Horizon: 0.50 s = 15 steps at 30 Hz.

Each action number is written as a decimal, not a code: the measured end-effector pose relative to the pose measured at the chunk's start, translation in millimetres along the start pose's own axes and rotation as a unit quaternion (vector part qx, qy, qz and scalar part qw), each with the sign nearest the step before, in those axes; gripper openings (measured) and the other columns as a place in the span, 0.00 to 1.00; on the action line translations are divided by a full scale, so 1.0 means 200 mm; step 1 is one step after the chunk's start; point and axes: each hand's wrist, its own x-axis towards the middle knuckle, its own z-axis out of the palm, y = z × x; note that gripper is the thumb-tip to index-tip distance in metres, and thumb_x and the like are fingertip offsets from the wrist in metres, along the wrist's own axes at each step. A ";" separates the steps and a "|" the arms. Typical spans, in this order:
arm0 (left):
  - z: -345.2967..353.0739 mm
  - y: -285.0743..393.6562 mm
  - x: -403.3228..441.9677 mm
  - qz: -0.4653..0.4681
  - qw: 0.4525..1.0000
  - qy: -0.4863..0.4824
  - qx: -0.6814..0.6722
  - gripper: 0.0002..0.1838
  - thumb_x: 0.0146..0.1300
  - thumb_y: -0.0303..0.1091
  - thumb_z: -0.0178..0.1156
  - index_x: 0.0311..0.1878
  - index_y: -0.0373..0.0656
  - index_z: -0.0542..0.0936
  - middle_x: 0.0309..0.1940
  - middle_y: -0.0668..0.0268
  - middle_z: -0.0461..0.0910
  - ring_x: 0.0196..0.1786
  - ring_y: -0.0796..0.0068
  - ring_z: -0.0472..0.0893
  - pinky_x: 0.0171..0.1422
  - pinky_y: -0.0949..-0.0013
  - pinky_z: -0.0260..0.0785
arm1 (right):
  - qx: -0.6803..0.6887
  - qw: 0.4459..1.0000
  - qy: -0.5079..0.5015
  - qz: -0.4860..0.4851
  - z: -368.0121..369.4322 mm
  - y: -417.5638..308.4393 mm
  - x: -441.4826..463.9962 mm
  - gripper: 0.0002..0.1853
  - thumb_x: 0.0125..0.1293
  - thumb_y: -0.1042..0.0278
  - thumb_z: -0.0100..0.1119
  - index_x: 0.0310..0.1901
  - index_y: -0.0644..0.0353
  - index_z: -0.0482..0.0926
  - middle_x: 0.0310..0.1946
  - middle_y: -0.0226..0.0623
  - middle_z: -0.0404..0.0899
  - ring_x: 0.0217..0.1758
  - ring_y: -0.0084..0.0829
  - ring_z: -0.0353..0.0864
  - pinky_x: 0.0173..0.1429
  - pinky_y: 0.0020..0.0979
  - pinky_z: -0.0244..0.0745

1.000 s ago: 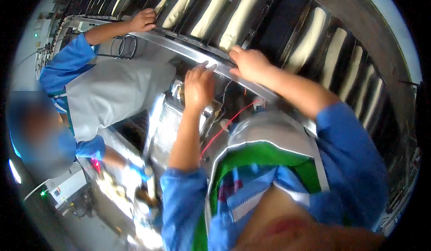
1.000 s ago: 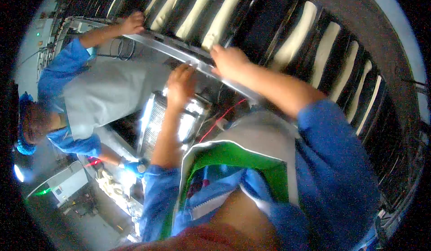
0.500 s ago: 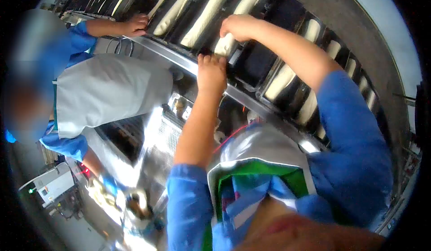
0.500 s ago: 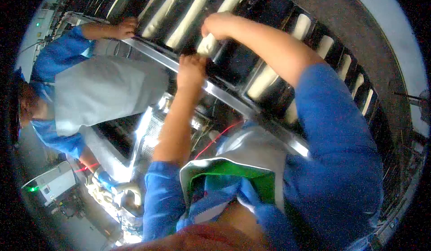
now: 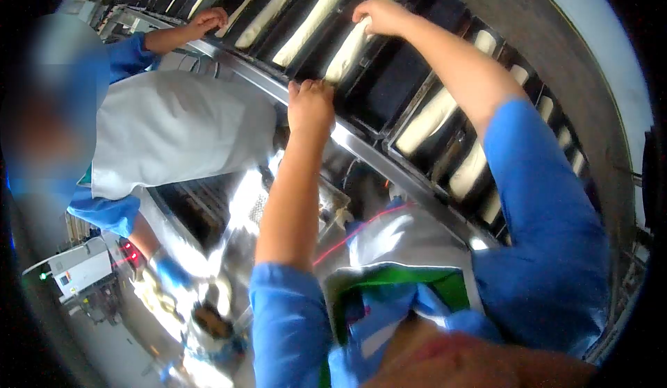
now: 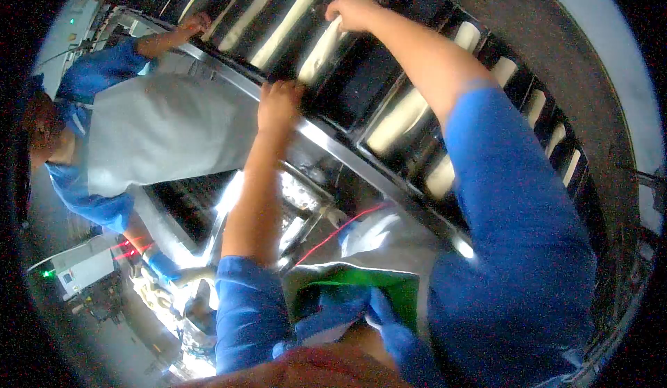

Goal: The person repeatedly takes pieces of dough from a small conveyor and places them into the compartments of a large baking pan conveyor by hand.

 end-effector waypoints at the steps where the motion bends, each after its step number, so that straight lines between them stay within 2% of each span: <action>1: 0.00 -0.01 0.00 -0.016 1.000 -0.019 0.014 0.14 0.57 0.28 0.48 0.45 0.45 0.77 0.53 0.65 0.74 0.61 0.64 0.68 0.68 0.46 0.51 | 0.042 0.991 0.115 -0.046 0.01 -0.04 -0.02 0.15 0.46 0.71 0.65 0.40 0.53 0.80 0.43 0.37 0.78 0.49 0.39 0.76 0.52 0.36 0.71; 2: 0.02 -0.03 -0.01 -0.018 1.000 -0.019 0.015 0.14 0.57 0.28 0.48 0.45 0.45 0.77 0.53 0.65 0.74 0.61 0.64 0.68 0.68 0.46 0.51 | 0.043 0.991 0.114 -0.048 0.01 -0.08 -0.05 0.15 0.46 0.71 0.65 0.40 0.53 0.80 0.43 0.37 0.78 0.49 0.39 0.76 0.52 0.36 0.71; 4: 0.08 -0.05 -0.04 -0.040 0.994 0.097 -0.008 0.17 0.59 0.28 0.47 0.51 0.47 0.75 0.61 0.65 0.67 0.67 0.64 0.61 0.69 0.39 0.46 | -0.005 0.986 0.157 0.057 -0.06 -0.32 -0.21 0.14 0.51 0.66 0.63 0.42 0.52 0.79 0.50 0.37 0.74 0.55 0.39 0.72 0.59 0.39 0.67; 5: 0.06 -0.06 -0.04 -0.052 0.996 0.069 -0.019 0.22 0.57 0.28 0.49 0.57 0.51 0.72 0.67 0.63 0.60 0.70 0.61 0.56 0.69 0.37 0.43 | 0.000 0.991 0.108 0.083 -0.07 -0.42 -0.30 0.15 0.53 0.61 0.61 0.43 0.52 0.79 0.51 0.37 0.73 0.57 0.40 0.70 0.62 0.44 0.63; 6: 0.05 -0.07 -0.07 -0.061 0.995 0.070 -0.020 0.22 0.57 0.28 0.49 0.57 0.51 0.72 0.67 0.63 0.60 0.70 0.61 0.56 0.69 0.37 0.43 | 0.005 0.993 0.058 0.106 -0.07 -0.52 -0.39 0.17 0.56 0.55 0.60 0.45 0.52 0.78 0.52 0.38 0.72 0.59 0.40 0.69 0.64 0.50 0.60; 8: 0.03 -0.08 -0.20 -0.097 0.991 0.071 -0.052 0.27 0.53 0.30 0.55 0.60 0.54 0.71 0.67 0.60 0.60 0.70 0.57 0.56 0.69 0.36 0.42 | -0.060 0.978 -0.081 0.184 -0.07 -0.74 -0.52 0.22 0.58 0.48 0.58 0.46 0.56 0.78 0.55 0.37 0.71 0.66 0.39 0.61 0.65 0.55 0.55; 9: 0.02 -0.09 -0.29 -0.118 0.988 0.056 -0.085 0.32 0.48 0.32 0.62 0.60 0.56 0.70 0.67 0.58 0.58 0.71 0.54 0.54 0.69 0.35 0.42 | -0.068 0.981 -0.084 0.162 -0.06 -0.78 -0.56 0.23 0.58 0.46 0.57 0.46 0.56 0.77 0.56 0.36 0.70 0.67 0.37 0.59 0.65 0.58 0.52; 10: 0.03 -0.11 -0.40 -0.138 0.983 0.039 -0.116 0.32 0.47 0.35 0.65 0.60 0.56 0.71 0.67 0.58 0.58 0.71 0.55 0.54 0.69 0.35 0.42 | -0.078 0.984 -0.083 0.140 -0.03 -0.80 -0.58 0.24 0.59 0.44 0.56 0.47 0.56 0.77 0.56 0.36 0.70 0.68 0.36 0.57 0.65 0.60 0.50; 12: 0.08 -0.17 -0.69 -0.187 0.966 0.018 -0.180 0.32 0.48 0.37 0.66 0.60 0.55 0.71 0.68 0.59 0.57 0.71 0.56 0.54 0.68 0.35 0.42 | -0.067 0.990 -0.054 0.114 0.04 -0.83 -0.56 0.25 0.57 0.43 0.58 0.45 0.57 0.78 0.56 0.35 0.70 0.68 0.35 0.57 0.64 0.60 0.50; 14: 0.19 -0.30 -1.08 -0.254 0.951 -0.007 -0.178 0.30 0.49 0.37 0.66 0.58 0.54 0.72 0.67 0.59 0.58 0.71 0.57 0.55 0.69 0.39 0.44 | -0.148 0.978 -0.057 0.132 0.13 -0.91 -0.45 0.24 0.55 0.44 0.60 0.44 0.57 0.79 0.54 0.37 0.72 0.66 0.36 0.60 0.65 0.54 0.54; 15: 0.27 -0.36 -1.29 -0.284 0.930 0.038 -0.228 0.26 0.48 0.36 0.67 0.54 0.51 0.75 0.66 0.58 0.60 0.69 0.56 0.58 0.70 0.45 0.47 | -0.131 0.978 -0.075 0.145 0.14 -0.92 -0.39 0.25 0.55 0.44 0.61 0.45 0.57 0.79 0.53 0.38 0.72 0.65 0.37 0.61 0.65 0.50 0.56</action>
